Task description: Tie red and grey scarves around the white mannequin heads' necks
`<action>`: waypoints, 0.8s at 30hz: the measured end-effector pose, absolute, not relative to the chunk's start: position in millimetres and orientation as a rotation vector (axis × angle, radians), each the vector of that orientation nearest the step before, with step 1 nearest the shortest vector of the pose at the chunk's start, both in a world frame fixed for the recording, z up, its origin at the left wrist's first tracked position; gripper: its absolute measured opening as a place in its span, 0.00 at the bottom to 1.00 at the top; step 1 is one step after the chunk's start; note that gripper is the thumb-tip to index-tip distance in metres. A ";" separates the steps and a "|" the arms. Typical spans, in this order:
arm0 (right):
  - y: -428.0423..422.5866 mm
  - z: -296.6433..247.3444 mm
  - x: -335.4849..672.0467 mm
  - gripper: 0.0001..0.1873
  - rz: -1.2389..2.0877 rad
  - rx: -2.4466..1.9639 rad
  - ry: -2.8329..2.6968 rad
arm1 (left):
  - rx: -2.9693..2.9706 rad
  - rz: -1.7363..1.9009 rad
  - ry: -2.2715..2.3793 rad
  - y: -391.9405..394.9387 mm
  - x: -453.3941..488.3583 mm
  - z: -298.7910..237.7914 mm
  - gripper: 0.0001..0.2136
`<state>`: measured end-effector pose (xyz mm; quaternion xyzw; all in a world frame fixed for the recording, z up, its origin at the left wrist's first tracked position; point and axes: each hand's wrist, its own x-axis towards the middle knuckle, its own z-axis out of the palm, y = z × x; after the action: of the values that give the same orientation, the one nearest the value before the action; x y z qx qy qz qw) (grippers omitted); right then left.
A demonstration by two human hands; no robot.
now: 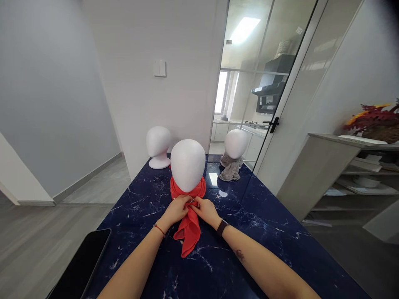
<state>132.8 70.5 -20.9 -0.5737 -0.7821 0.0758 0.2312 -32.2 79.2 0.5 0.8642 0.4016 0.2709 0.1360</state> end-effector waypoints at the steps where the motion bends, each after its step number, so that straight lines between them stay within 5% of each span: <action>1: 70.4 -20.4 132.4 0.11 0.192 -1.589 -2.165 | 2.540 0.776 1.177 77.8 -29.5 -0.6 0.20; 12: 71.8 -20.4 134.1 0.11 0.165 -1.563 -2.223 | 2.659 0.800 1.846 61.6 -7.3 -12.1 0.16; 24: 68.6 -18.2 137.1 0.09 0.271 -1.430 -2.244 | 2.548 0.806 1.754 67.7 -17.2 -6.7 0.09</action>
<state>137.1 68.6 -18.2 -0.5203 -0.8161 0.0985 0.2314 -17.2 67.7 -6.7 0.7968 0.5485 0.2519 -0.0277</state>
